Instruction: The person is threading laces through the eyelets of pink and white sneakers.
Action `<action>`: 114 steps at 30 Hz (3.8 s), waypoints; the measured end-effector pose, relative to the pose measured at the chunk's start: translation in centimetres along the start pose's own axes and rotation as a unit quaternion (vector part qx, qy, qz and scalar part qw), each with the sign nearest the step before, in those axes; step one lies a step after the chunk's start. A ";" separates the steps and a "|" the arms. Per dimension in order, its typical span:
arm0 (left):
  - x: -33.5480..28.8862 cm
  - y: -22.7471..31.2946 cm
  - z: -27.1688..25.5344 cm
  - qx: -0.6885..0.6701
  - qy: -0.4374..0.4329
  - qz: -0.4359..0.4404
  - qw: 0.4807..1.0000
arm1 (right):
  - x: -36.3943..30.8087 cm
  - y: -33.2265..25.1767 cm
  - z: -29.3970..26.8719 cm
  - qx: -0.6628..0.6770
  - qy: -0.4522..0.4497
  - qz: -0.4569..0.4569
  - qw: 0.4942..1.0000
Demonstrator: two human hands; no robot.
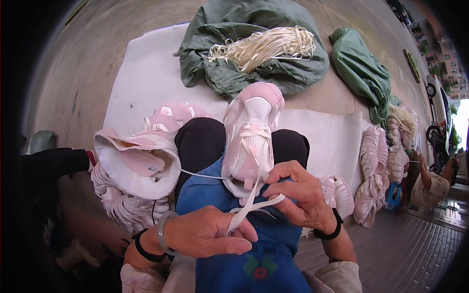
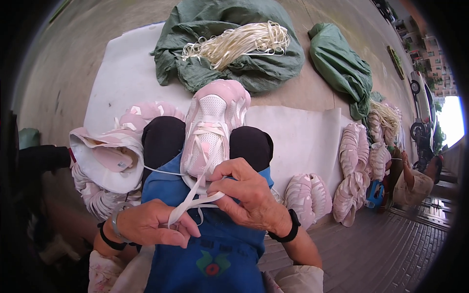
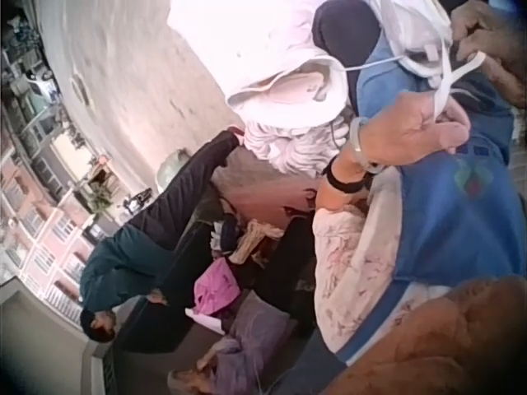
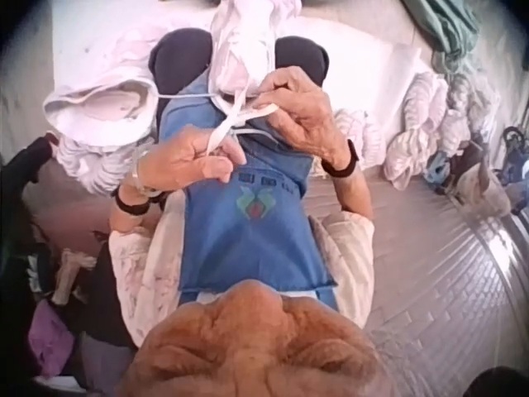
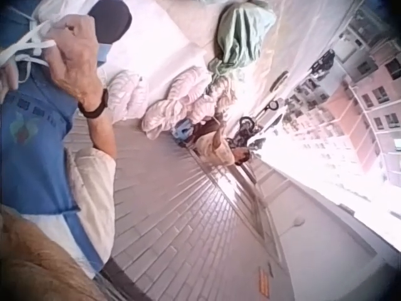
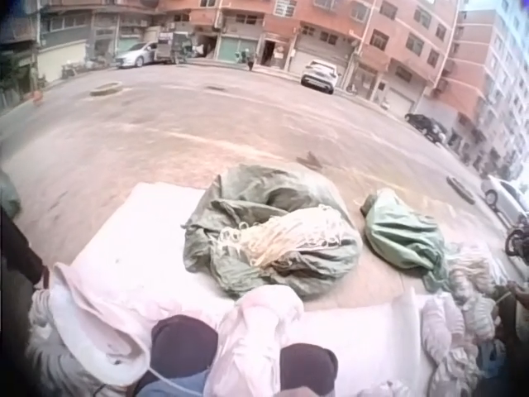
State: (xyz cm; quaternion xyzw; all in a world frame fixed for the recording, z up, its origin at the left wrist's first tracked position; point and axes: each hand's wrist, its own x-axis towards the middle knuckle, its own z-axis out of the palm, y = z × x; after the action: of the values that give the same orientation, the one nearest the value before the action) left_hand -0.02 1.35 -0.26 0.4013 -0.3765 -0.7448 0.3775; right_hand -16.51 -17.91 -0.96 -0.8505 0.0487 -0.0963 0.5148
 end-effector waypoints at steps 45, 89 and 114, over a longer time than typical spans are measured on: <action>-0.1 -1.4 -4.2 0.015 0.519 0.166 0.838 | 0.7 5.8 -0.6 -0.028 0.137 0.117 0.983; 5.5 -4.0 -10.0 0.766 0.263 0.276 0.518 | 0.8 6.7 -3.7 -0.101 0.024 0.199 0.975; 0.5 -5.2 -6.2 0.340 0.586 0.105 0.728 | -3.1 4.0 -4.2 -0.113 0.094 0.070 0.987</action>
State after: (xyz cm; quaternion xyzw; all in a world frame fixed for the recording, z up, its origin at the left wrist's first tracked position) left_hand 3.92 1.56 -7.32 0.8177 -0.3479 -0.1389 0.4372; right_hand -20.40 -22.82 -2.97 -0.8850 0.1664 -0.1333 0.4139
